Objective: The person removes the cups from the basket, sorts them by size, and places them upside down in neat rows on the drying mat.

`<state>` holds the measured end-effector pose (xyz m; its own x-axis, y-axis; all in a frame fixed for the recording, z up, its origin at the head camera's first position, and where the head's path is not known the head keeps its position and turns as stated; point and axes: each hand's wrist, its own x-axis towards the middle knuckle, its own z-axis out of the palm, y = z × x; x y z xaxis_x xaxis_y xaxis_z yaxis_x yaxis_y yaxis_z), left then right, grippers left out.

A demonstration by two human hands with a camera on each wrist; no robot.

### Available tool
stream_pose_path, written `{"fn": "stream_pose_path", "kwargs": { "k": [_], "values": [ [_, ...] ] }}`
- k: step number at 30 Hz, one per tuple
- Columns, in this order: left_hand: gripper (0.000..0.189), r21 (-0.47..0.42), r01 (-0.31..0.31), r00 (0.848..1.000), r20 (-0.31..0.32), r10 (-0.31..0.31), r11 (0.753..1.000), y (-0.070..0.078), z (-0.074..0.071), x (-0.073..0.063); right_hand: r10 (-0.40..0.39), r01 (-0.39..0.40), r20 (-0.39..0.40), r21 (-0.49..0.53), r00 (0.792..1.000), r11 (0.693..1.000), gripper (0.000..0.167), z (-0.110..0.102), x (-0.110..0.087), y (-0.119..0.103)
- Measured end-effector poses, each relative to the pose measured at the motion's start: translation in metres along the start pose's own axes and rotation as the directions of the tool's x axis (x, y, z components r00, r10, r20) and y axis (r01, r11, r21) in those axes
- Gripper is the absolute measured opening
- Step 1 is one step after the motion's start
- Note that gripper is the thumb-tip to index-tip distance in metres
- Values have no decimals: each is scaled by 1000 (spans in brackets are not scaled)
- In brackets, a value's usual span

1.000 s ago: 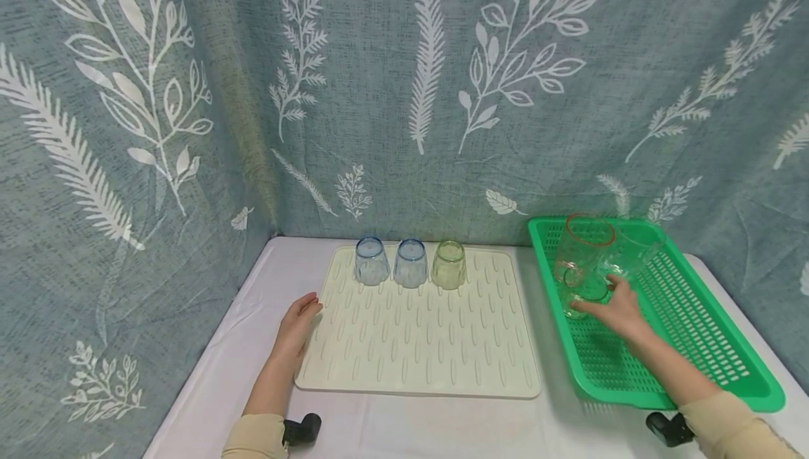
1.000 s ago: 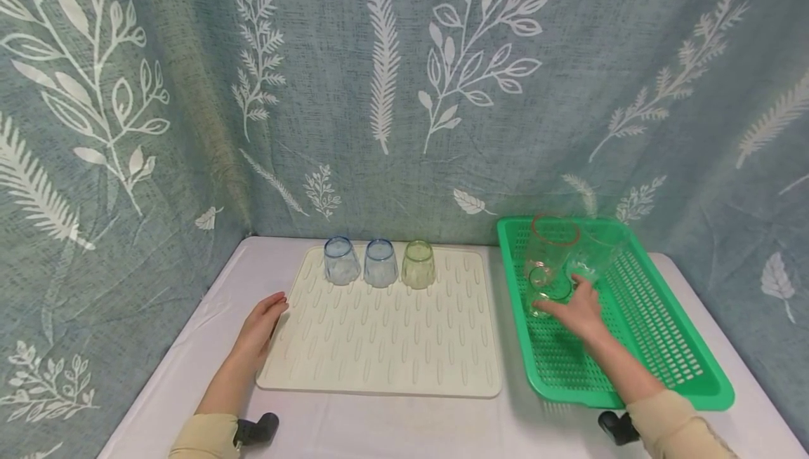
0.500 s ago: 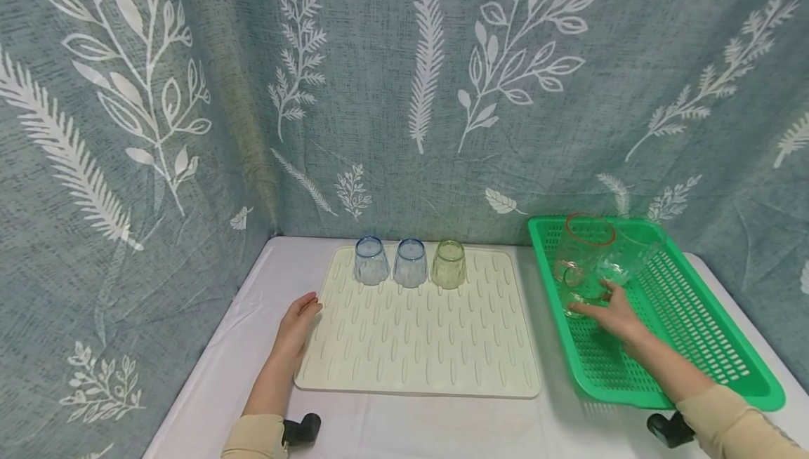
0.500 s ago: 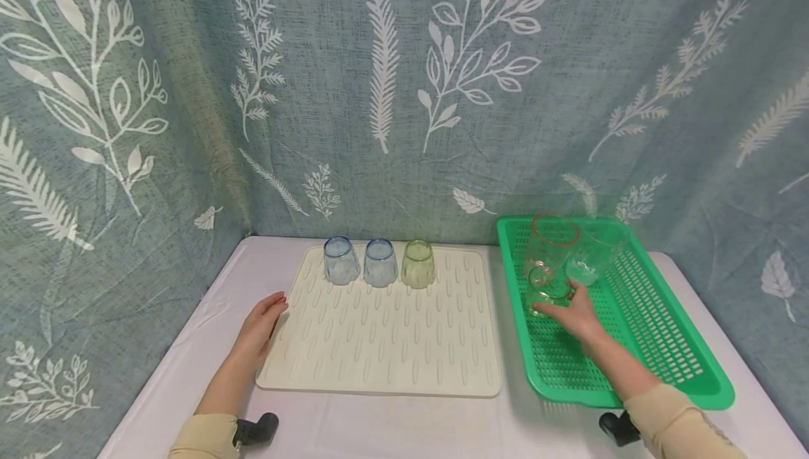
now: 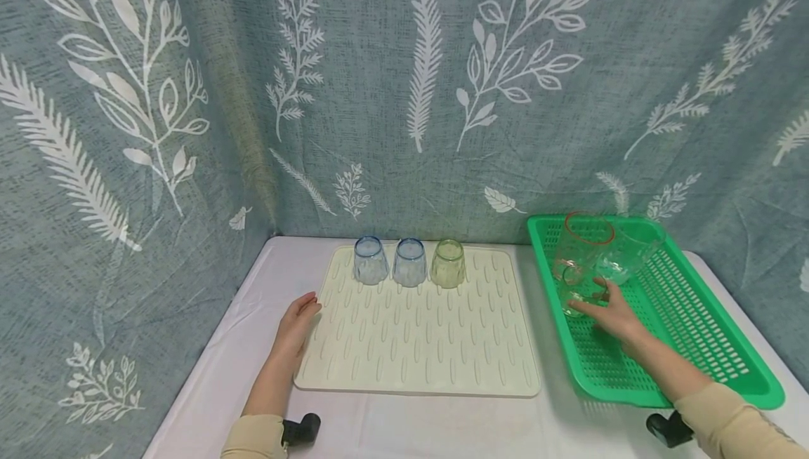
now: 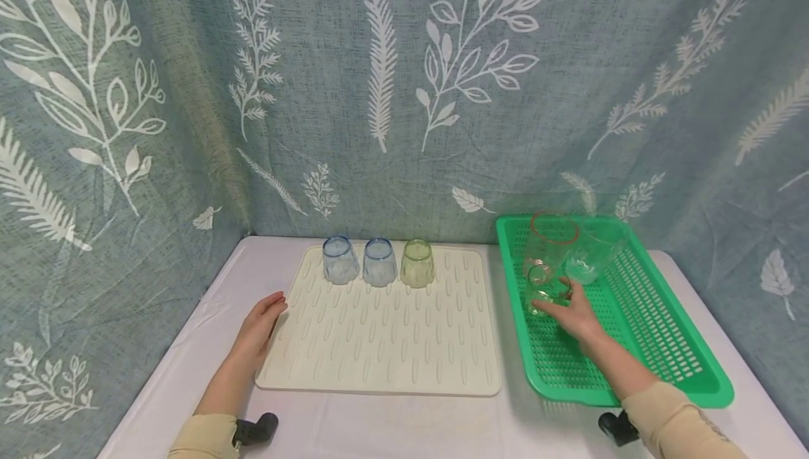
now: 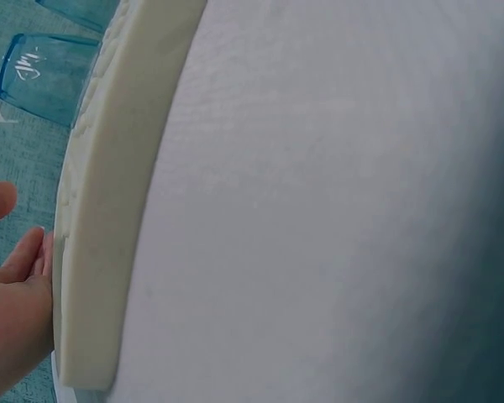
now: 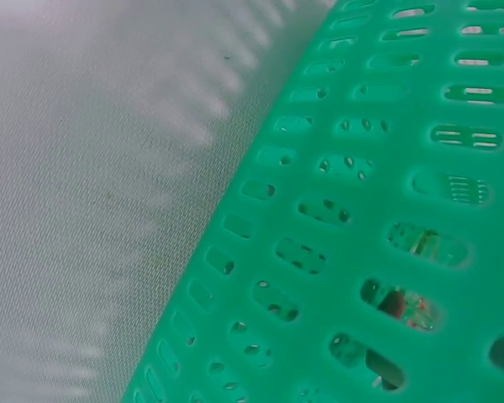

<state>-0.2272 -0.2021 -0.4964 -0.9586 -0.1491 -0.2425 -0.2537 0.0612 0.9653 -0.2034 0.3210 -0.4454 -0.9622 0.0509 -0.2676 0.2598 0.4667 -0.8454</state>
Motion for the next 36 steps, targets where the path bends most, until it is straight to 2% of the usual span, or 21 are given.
{"fn": "stream_pose_path", "kwargs": {
  "k": [13,24,36],
  "values": [
    [59,0,-10,1000,-2,10,1000,0,-1,-3,-28,29,-31,32,999,999,96,0,-2,-3],
    [59,-7,-9,1000,-10,9,1000,-1,1,-2,-104,114,-115,83,988,990,94,-3,-11,-16],
    [59,-2,-18,1000,-11,18,1000,-2,1,-1,-108,136,-179,156,978,978,91,-1,-25,-33]
  ]
}}
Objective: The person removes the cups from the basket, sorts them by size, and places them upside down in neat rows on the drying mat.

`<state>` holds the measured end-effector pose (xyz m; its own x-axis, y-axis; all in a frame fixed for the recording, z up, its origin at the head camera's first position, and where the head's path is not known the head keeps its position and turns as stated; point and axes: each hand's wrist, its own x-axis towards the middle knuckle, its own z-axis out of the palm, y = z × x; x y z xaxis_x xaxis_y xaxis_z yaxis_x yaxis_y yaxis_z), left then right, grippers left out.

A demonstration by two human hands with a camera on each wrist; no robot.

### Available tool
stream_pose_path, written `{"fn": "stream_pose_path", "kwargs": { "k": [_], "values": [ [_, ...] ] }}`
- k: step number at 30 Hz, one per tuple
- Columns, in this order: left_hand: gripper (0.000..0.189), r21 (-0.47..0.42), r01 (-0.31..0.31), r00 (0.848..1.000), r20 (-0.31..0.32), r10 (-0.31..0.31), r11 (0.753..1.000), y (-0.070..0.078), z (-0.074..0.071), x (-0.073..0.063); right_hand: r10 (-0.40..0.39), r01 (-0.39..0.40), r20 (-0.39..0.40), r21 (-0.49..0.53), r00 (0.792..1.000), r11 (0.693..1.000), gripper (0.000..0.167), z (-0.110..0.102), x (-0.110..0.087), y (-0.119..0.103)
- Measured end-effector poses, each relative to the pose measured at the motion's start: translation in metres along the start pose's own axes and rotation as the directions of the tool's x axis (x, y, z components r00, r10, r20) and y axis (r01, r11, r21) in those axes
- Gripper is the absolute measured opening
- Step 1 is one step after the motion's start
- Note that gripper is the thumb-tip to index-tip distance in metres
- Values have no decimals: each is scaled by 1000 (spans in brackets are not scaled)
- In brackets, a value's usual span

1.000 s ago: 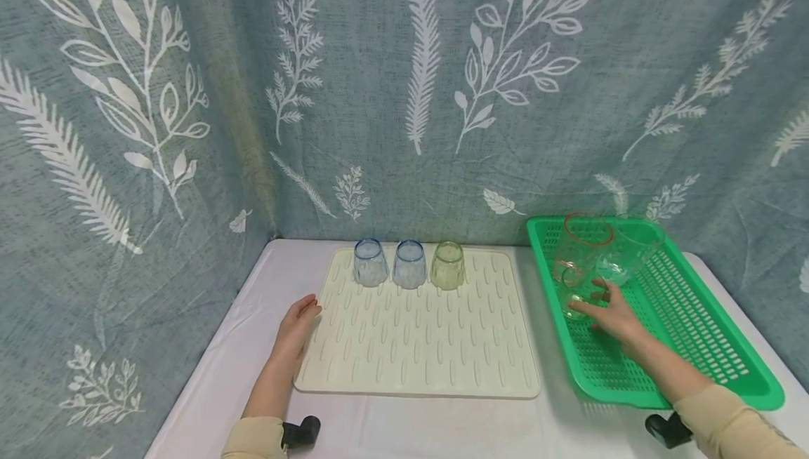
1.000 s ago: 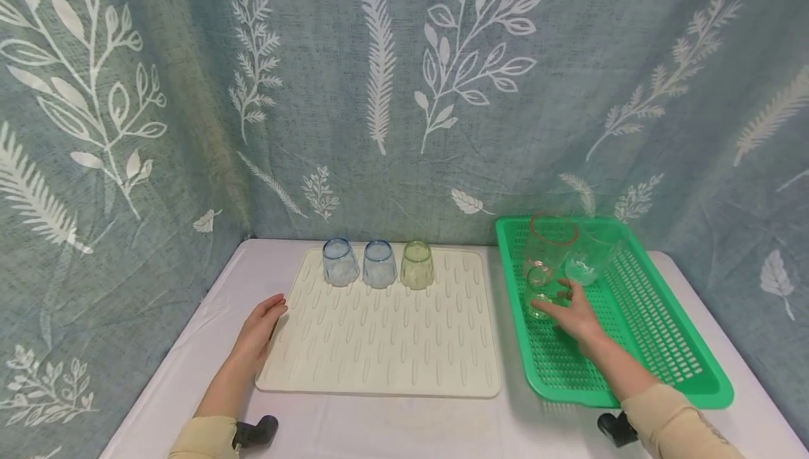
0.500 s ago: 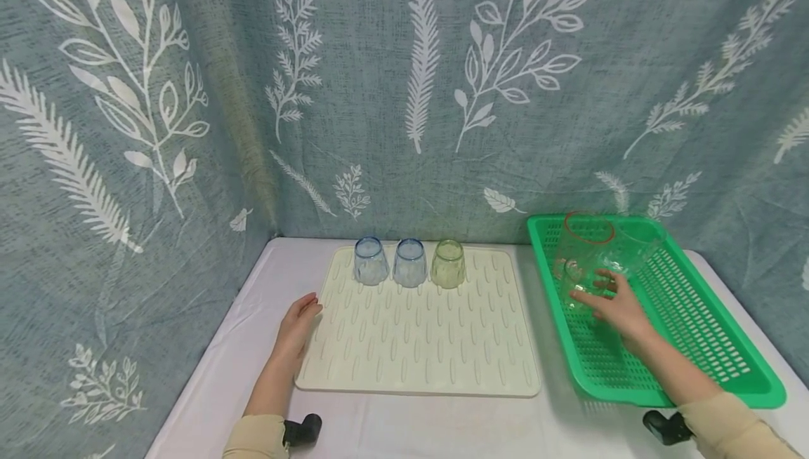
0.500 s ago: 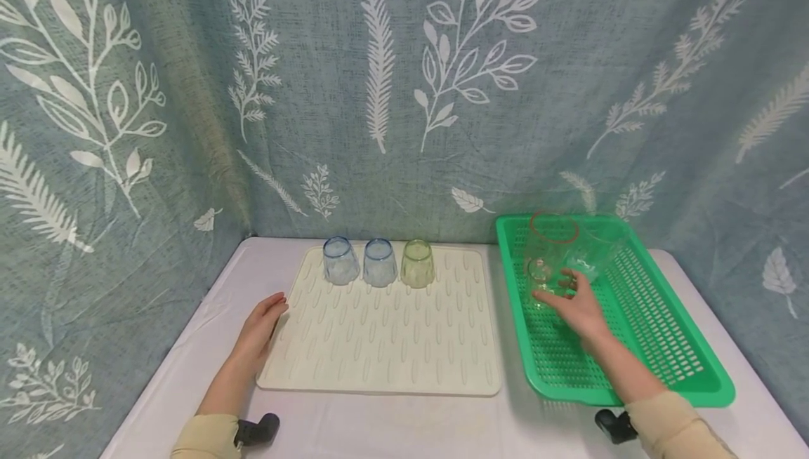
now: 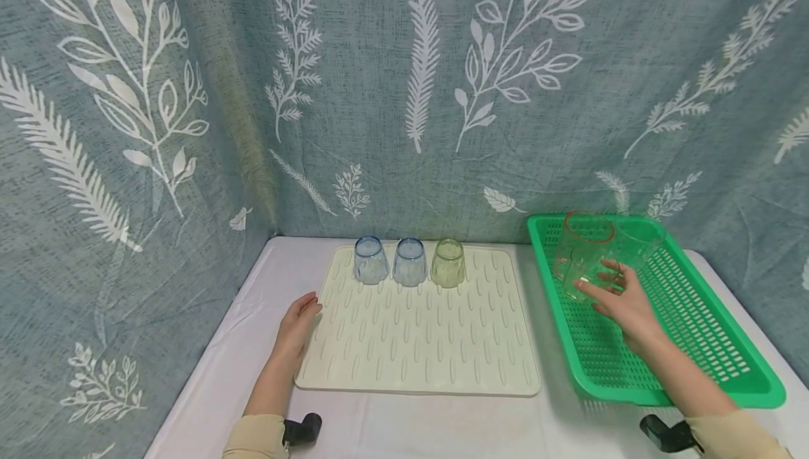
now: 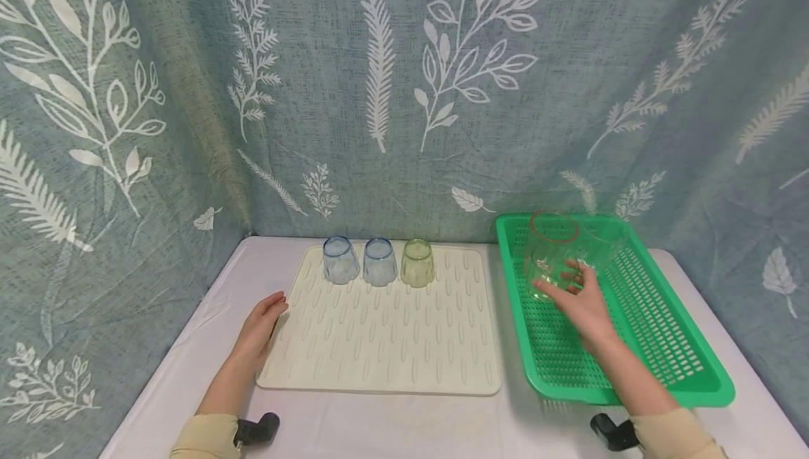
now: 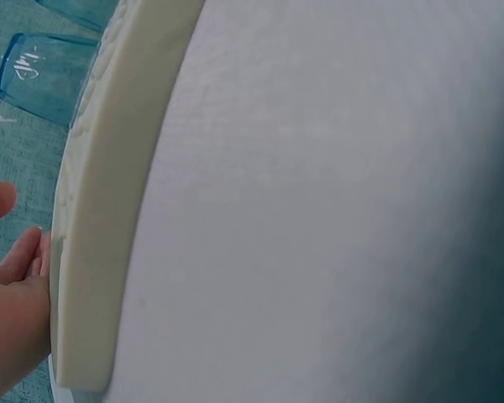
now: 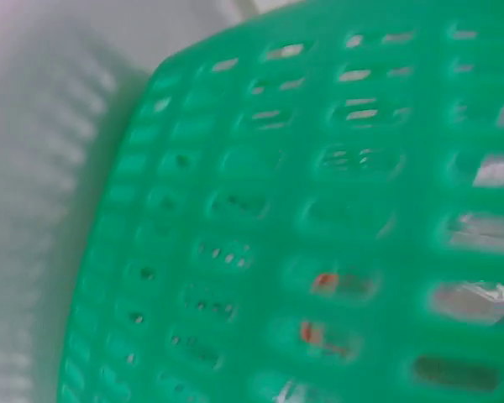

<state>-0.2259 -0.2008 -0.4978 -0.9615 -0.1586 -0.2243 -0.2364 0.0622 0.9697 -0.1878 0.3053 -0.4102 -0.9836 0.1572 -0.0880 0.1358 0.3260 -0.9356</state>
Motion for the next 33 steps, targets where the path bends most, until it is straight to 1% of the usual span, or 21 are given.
{"fn": "stream_pose_path", "kwargs": {
  "k": [4,6,10,12,17,23,26,29,33],
  "values": [
    [59,7,-6,1000,-1,6,1000,-1,0,0,-3,5,-35,45,999,999,90,4,-7,-9],
    [59,6,-9,1000,-2,9,1000,-1,0,0,-16,20,-53,66,998,998,88,6,-10,-14],
    [59,4,-9,1000,-1,9,1000,-1,1,0,-72,77,-80,68,994,995,83,12,-17,-22],
    [59,0,-5,1000,-2,5,1000,-1,1,-1,-97,102,-79,65,992,993,80,17,-20,-26],
    [59,-7,-1,1000,-11,1,1000,-1,1,-1,-123,125,-38,69,992,990,76,31,-26,-35],
    [59,-2,1,1000,-10,-1,1000,0,2,-2,-113,112,18,42,993,993,78,50,-31,-43],
    [59,7,-6,1000,-17,6,1000,0,2,-2,-108,105,43,78,993,991,77,62,-31,-45],
    [59,18,-11,1000,-27,11,1000,2,3,-3,-91,81,71,130,993,988,77,75,-32,-45],
    [60,91,-1,999,-50,6,996,3,5,-4,-83,64,108,166,991,984,76,92,-34,-44]
  ]
}}
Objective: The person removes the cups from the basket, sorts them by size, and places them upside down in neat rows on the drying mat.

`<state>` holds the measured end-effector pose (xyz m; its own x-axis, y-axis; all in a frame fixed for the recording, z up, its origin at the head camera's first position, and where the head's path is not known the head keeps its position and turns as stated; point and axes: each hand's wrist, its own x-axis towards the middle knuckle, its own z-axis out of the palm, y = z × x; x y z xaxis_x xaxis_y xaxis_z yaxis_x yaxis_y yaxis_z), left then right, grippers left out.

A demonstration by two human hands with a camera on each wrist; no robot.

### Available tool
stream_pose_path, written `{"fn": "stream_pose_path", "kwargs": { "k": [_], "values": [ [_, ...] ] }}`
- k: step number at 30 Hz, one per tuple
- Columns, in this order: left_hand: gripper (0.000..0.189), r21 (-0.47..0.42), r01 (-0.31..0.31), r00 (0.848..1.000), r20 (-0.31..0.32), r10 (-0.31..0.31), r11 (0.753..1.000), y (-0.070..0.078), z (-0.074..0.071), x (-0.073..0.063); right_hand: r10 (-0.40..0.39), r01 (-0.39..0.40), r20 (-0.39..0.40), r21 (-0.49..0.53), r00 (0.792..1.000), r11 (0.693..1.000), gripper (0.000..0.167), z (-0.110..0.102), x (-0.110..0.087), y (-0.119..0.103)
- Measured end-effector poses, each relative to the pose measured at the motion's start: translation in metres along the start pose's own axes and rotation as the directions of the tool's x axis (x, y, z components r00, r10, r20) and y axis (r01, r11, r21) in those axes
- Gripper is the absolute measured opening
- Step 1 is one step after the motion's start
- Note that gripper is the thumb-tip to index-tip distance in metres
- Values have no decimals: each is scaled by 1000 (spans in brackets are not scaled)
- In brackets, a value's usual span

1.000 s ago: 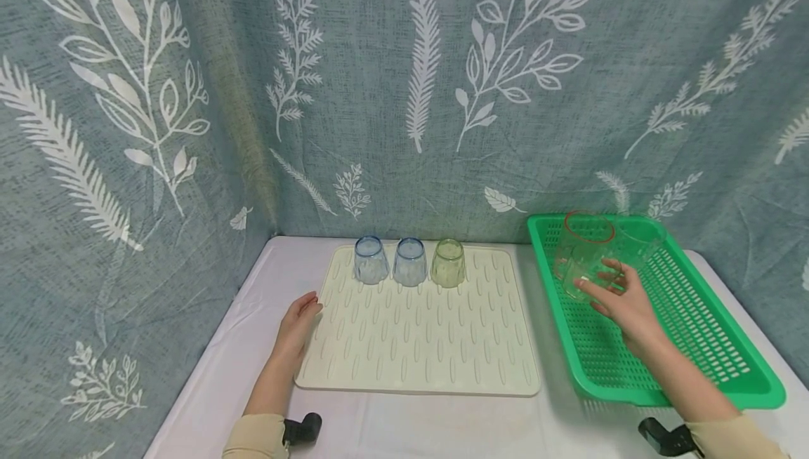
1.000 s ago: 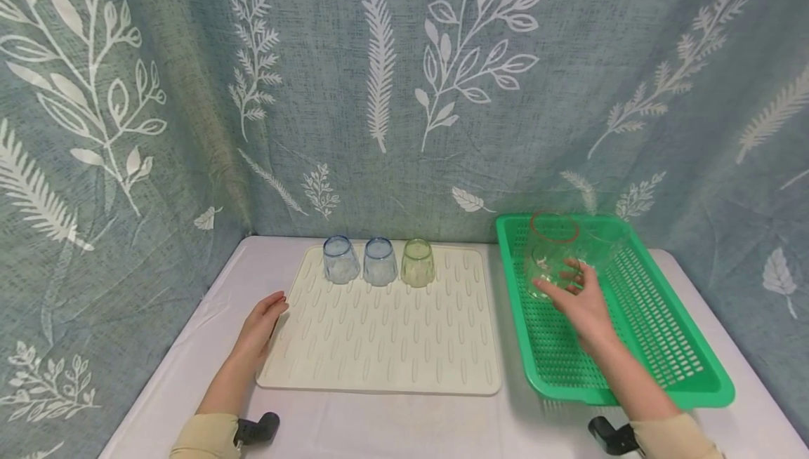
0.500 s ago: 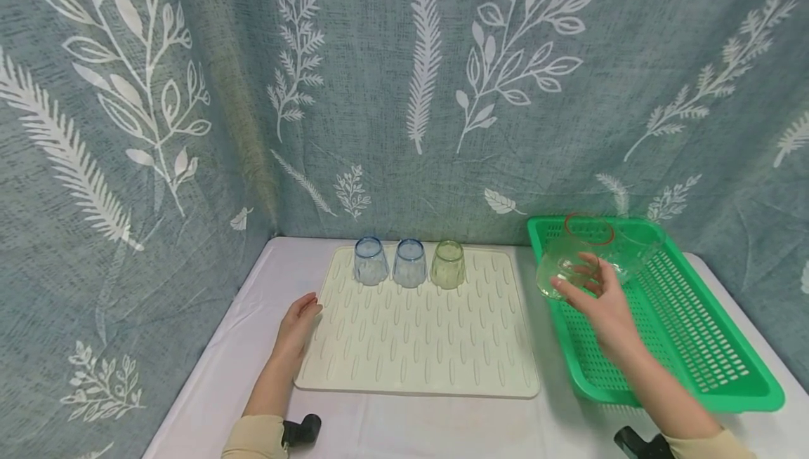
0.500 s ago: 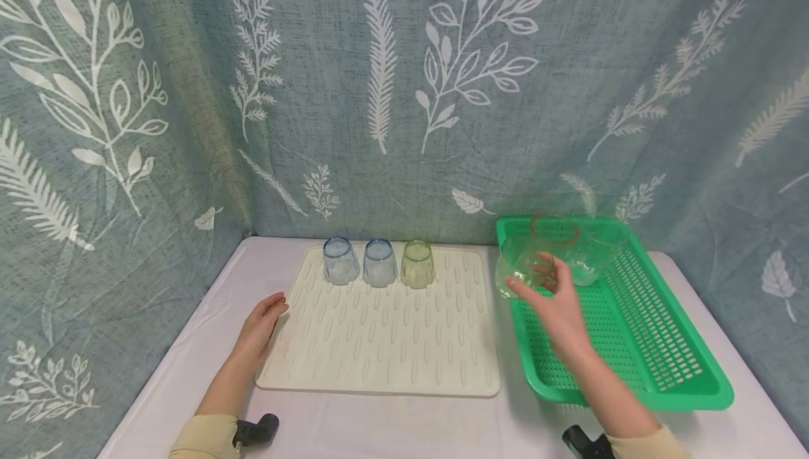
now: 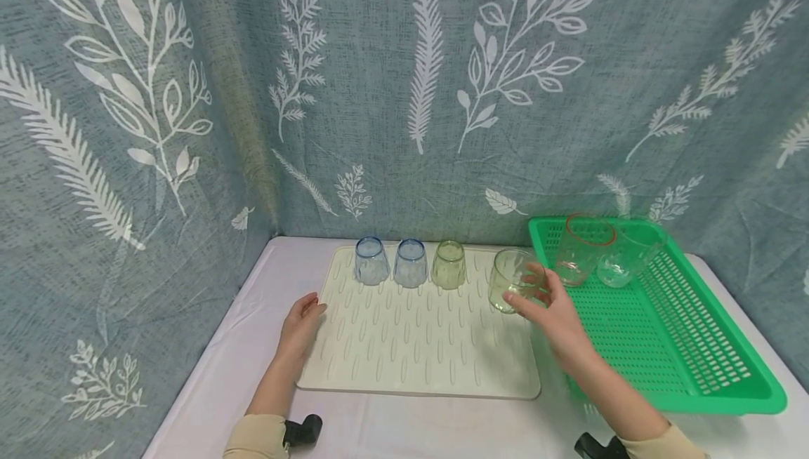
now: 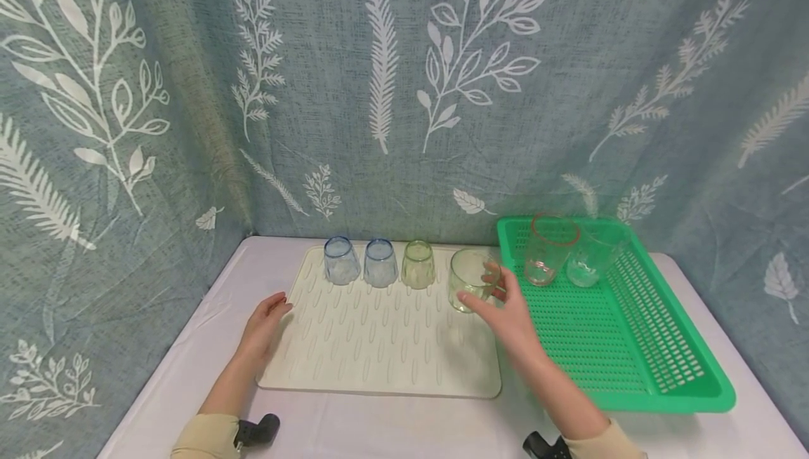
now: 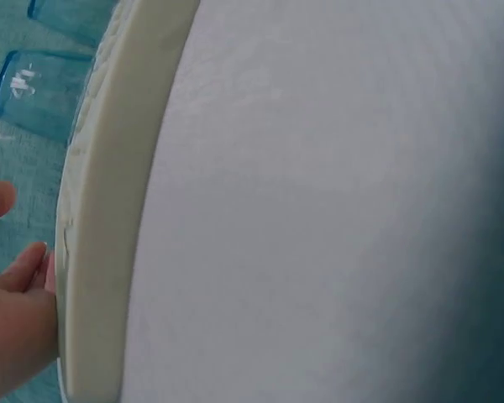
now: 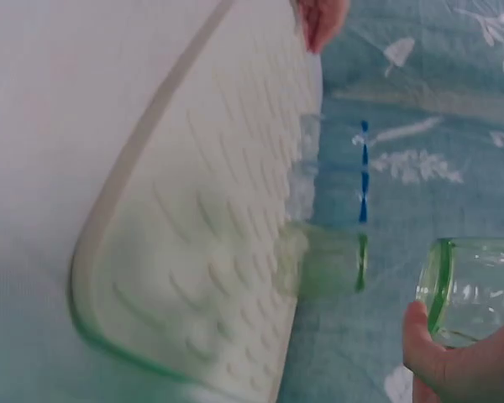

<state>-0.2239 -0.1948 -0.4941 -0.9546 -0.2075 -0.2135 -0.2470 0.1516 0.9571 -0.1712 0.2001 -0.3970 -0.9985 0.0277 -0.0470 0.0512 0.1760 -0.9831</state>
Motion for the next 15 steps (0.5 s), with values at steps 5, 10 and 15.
{"fn": "stream_pose_path", "kwargs": {
  "k": [5,10,15],
  "values": [
    [62,105,-26,999,-40,30,994,6,8,-3,-20,20,38,16,999,1000,71,18,0,7],
    [60,206,-140,987,-43,152,968,19,23,-21,-11,9,55,34,998,999,71,35,0,15],
    [53,123,-265,964,41,262,956,33,48,-39,2,-3,53,5,999,1000,71,47,1,21]
  ]
}}
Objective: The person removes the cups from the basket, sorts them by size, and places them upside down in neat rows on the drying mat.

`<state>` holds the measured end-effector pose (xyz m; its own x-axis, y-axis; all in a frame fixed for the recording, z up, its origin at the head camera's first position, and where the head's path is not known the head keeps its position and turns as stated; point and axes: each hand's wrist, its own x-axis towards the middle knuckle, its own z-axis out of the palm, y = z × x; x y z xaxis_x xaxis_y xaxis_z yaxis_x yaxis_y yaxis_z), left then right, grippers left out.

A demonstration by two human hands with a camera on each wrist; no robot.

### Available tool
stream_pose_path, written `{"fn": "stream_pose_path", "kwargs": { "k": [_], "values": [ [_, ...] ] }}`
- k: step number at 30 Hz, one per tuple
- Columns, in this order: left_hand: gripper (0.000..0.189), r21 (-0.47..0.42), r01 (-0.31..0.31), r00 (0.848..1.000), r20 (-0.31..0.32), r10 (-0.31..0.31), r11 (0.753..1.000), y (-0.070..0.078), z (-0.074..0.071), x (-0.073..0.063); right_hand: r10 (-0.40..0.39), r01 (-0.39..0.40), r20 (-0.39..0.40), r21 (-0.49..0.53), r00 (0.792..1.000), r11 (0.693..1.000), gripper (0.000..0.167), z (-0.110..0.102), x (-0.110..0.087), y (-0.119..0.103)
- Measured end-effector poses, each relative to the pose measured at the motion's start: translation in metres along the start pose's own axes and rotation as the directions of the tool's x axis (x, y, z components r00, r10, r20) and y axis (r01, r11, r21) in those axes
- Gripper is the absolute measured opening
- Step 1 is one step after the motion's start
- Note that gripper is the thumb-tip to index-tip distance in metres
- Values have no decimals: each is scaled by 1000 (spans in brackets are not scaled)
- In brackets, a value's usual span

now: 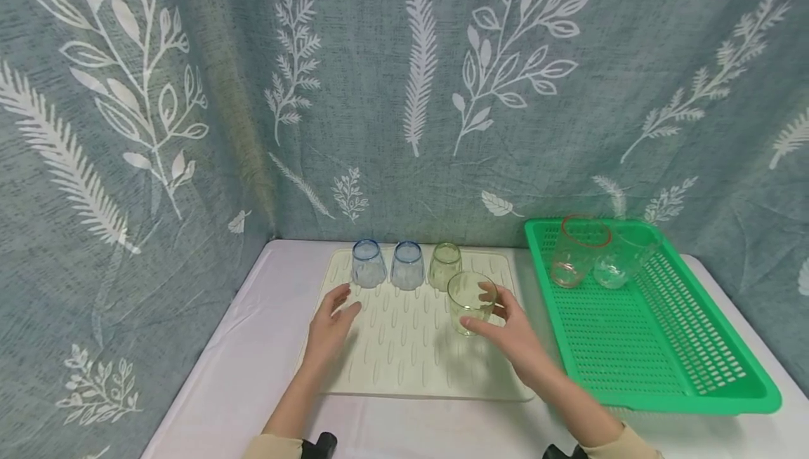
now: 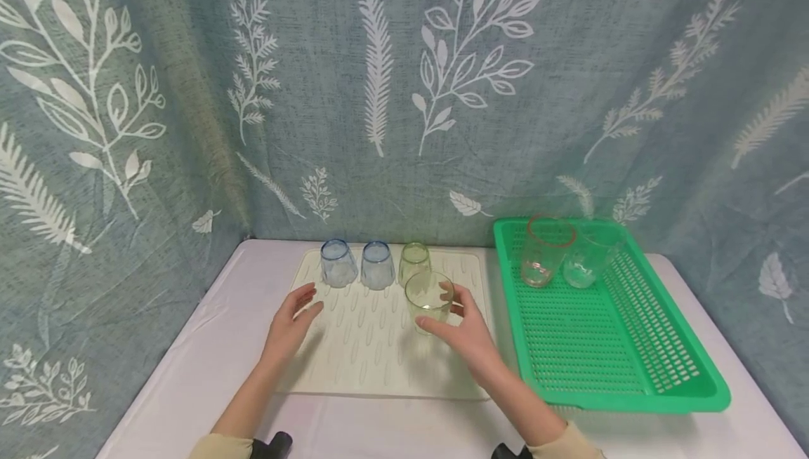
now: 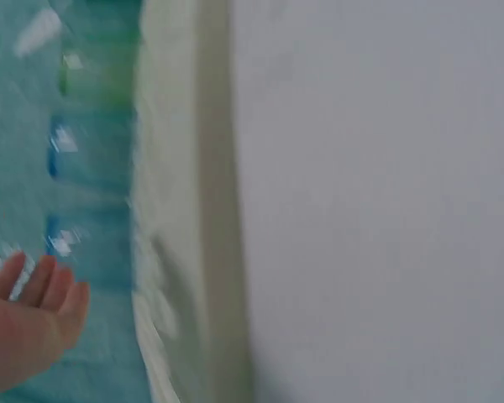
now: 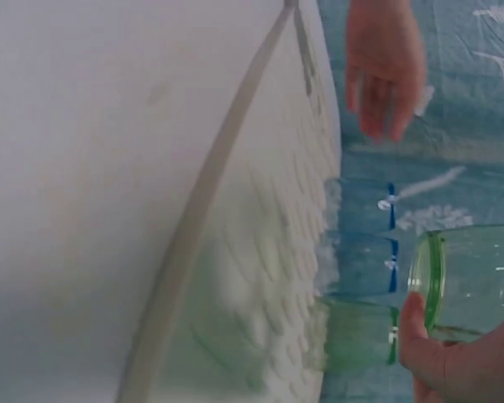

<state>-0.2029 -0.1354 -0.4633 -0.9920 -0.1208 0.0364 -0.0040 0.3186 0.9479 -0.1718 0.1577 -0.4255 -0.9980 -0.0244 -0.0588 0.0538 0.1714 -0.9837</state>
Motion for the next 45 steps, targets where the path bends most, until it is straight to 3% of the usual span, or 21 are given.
{"fn": "stream_pose_path", "kwargs": {
  "k": [4,7,11,15,19,26,36,41,45],
  "values": [
    [46,-174,-42,994,94,59,984,14,16,-11,4,-4,15,-25,1000,1000,70,7,0,4],
    [41,-252,-53,984,152,93,966,25,25,-19,8,-7,24,-41,1000,999,70,11,0,8],
    [41,-246,-70,971,207,123,967,37,35,-27,-20,22,29,-85,999,996,71,17,1,12],
    [47,-193,-108,955,251,156,975,43,43,-31,-110,115,43,-158,993,981,73,22,3,16],
    [54,-148,-132,946,277,169,980,44,51,-33,-218,228,69,-246,974,942,74,27,3,17],
    [60,-90,-169,945,269,188,981,45,59,-36,-343,356,106,-397,933,846,72,31,1,21],
    [63,-44,-214,949,228,219,976,43,64,-39,-491,503,155,-455,857,735,78,36,-2,23],
    [60,-75,-182,957,214,194,980,41,64,-39,-498,504,141,-447,855,739,80,37,-2,23],
    [59,-107,-102,968,218,124,989,40,64,-38,-459,468,127,-408,879,784,81,37,-3,20]
  ]
}}
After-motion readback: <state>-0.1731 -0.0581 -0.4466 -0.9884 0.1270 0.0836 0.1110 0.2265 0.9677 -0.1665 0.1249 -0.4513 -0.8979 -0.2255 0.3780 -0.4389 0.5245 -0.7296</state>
